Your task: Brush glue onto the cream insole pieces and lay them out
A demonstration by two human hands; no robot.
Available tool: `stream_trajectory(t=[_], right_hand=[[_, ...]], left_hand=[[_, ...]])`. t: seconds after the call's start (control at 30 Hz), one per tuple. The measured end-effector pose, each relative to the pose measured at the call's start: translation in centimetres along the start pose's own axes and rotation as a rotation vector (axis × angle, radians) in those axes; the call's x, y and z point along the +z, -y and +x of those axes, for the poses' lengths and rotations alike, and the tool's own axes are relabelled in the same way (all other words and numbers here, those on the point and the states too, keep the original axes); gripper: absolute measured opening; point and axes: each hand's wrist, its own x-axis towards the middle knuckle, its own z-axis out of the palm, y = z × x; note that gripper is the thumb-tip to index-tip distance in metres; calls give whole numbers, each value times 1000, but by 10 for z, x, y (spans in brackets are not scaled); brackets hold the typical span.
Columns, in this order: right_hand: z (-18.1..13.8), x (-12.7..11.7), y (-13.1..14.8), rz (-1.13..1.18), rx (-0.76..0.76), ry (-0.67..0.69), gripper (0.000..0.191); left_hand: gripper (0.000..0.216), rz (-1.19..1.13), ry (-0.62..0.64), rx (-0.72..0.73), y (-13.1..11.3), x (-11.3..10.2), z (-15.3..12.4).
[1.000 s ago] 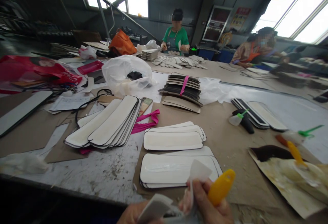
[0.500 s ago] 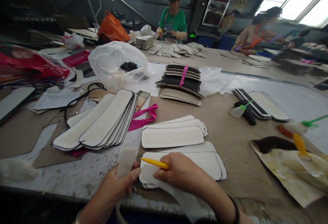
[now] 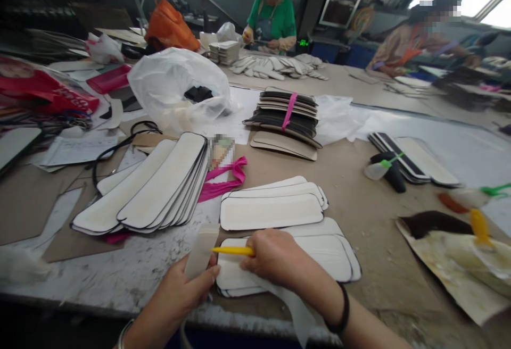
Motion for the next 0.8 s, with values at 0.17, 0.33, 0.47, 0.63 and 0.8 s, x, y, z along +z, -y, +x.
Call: stream_trajectory(t=[0.17,0.33,0.47,0.63,0.8], right_hand=[[-3,1,1,-51,3,-10,23],[-3,4,5,-96,5,-44,25],[-8,4,6,-105,17,-74,24],[-52,-1,-30,-64,146,-86,21],[-99,9,-84,119,357,-233,25]], left_hand=[[19,59,-15,29,-8,3,1],[17,73,-23,95,-6,5,3],[17,83,-39,95,-2,7,4],[16,92,-101,72,3,5,6],[22,80,-75,45,6,2,7]])
